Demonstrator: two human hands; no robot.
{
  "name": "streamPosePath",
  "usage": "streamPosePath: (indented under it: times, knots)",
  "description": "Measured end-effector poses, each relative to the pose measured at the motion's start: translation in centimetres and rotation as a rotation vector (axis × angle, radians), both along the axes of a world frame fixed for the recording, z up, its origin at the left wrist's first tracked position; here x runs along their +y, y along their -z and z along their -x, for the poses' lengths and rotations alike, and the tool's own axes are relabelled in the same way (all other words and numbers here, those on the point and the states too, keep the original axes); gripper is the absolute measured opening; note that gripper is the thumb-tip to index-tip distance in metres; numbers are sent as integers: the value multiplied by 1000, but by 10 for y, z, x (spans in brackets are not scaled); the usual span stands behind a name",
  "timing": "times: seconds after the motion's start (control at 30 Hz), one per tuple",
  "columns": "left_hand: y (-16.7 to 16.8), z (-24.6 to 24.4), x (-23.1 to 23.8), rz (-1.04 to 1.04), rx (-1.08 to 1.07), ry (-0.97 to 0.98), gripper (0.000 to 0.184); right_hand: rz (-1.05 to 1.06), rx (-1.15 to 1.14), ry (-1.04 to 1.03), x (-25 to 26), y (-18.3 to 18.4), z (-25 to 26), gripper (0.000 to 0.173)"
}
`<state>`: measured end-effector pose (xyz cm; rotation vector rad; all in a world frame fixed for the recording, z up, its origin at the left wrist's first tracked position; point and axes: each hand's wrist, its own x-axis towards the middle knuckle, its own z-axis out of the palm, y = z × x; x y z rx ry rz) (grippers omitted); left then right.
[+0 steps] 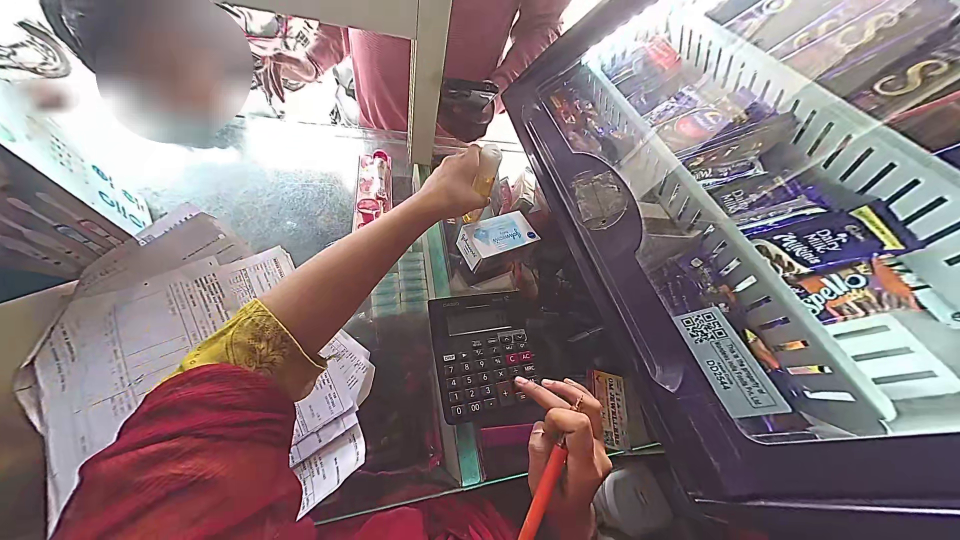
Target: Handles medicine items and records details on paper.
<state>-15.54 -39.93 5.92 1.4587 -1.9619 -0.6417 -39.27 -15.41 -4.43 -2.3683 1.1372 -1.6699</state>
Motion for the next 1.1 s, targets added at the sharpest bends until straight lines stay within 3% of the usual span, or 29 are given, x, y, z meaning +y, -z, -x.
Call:
streamPosePath:
  times: [0.17, 0.3, 0.47, 0.57, 0.7, 0.8, 0.87, 0.97, 1.0, 1.1]
  knots:
    - [3, -1, 6, -49, 20, -60, 60, 9, -14, 26, 1, 1, -1, 16]
    - [-31, 22, 59, -191, -422, -278, 66, 19, -53, 17, 0, 2, 0, 14]
    - [-4, 41, 74, -201, -546, -47, 73, 62, -70, 41, 1, 4, 0, 14]
    - [12, 22, 66, -110, -360, -37, 54, 72, -92, 44, 0, 4, 1, 14]
    - [3, -26, 92, -21, 71, 133, 56, 80, -139, 49, 1, -1, -2, 16]
    - [-10, -45, 134, -25, 257, 240, 54, 27, -221, 13, 2, -17, -8, 18]
    - [-12, -50, 163, 6, 293, 290, 57, -105, -283, -78, 3, -33, -15, 30]
    - [-2, -53, 195, 110, 286, 380, 63, -348, -373, -344, 2, -52, -26, 75]
    - [2, -54, 202, 158, 269, 423, 62, -390, -371, -424, 3, -56, -30, 82]
    - [19, -52, 215, 259, 208, 408, 50, -265, -261, -435, 9, -54, -49, 73]
